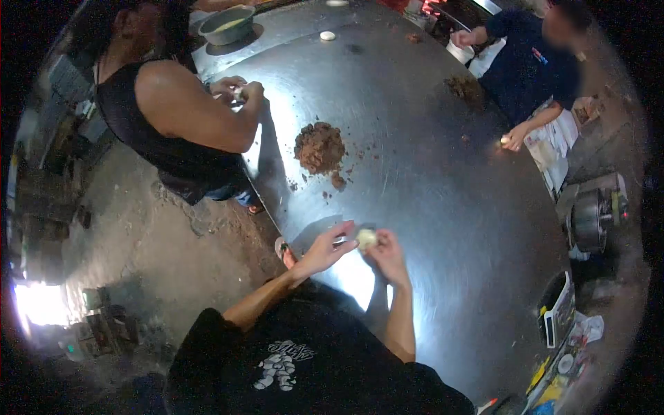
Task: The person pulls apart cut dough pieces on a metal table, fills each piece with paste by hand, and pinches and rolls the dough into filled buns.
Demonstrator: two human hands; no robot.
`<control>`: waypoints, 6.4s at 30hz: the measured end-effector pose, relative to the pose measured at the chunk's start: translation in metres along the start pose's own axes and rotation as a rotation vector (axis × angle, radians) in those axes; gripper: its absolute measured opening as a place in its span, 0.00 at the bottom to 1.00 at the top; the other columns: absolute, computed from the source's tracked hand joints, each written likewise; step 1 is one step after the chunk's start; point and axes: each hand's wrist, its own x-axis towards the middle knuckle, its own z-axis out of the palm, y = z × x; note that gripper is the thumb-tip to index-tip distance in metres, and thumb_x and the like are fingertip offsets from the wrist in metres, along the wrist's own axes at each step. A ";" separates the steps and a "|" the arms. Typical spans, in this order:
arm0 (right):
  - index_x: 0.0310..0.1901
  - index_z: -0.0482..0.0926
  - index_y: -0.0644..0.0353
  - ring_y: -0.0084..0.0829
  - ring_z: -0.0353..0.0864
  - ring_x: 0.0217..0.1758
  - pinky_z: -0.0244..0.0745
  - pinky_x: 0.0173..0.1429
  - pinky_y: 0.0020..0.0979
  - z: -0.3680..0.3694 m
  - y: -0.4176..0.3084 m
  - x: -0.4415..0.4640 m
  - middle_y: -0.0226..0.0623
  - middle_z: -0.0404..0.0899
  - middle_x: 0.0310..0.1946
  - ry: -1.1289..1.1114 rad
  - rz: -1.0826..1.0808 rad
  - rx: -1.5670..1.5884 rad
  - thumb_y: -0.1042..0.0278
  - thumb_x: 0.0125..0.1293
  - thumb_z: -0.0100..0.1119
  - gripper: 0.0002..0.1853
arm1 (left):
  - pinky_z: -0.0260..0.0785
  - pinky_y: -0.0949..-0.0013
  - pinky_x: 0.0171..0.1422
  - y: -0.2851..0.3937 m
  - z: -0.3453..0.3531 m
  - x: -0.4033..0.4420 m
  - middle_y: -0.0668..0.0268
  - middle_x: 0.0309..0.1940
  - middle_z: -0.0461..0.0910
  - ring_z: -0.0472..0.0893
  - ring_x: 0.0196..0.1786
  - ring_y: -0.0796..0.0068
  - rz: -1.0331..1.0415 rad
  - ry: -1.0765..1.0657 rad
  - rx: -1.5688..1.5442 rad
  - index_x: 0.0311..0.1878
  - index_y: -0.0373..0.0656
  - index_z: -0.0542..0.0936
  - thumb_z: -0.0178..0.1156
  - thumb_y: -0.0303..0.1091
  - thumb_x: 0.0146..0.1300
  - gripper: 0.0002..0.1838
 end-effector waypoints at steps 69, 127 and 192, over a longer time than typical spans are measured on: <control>0.42 0.84 0.64 0.38 0.81 0.42 0.74 0.53 0.33 0.153 -0.079 -0.032 0.44 0.82 0.39 0.080 -0.711 -0.748 0.71 0.60 0.64 0.10 | 0.67 0.65 0.61 0.024 -0.047 -0.052 0.66 0.50 0.76 0.75 0.53 0.75 0.020 0.136 -0.787 0.59 0.42 0.72 0.53 0.44 0.73 0.19; 0.57 0.67 0.71 0.49 0.77 0.51 0.78 0.57 0.42 -0.217 -0.096 0.041 0.53 0.75 0.52 0.433 0.365 0.534 0.51 0.74 0.41 0.26 | 0.73 0.74 0.44 -0.082 -0.139 -0.131 0.66 0.45 0.80 0.80 0.40 0.78 -0.286 0.771 -0.618 0.51 0.38 0.76 0.56 0.37 0.71 0.13; 0.38 0.77 0.59 0.44 0.70 0.46 0.65 0.53 0.43 -0.023 0.074 -0.088 0.42 0.75 0.38 0.535 -0.552 -1.199 0.70 0.63 0.52 0.06 | 0.60 0.32 0.64 0.267 0.004 -0.270 0.68 0.70 0.53 0.61 0.65 0.58 1.009 -0.489 -1.602 0.73 0.63 0.54 0.58 0.54 0.63 0.37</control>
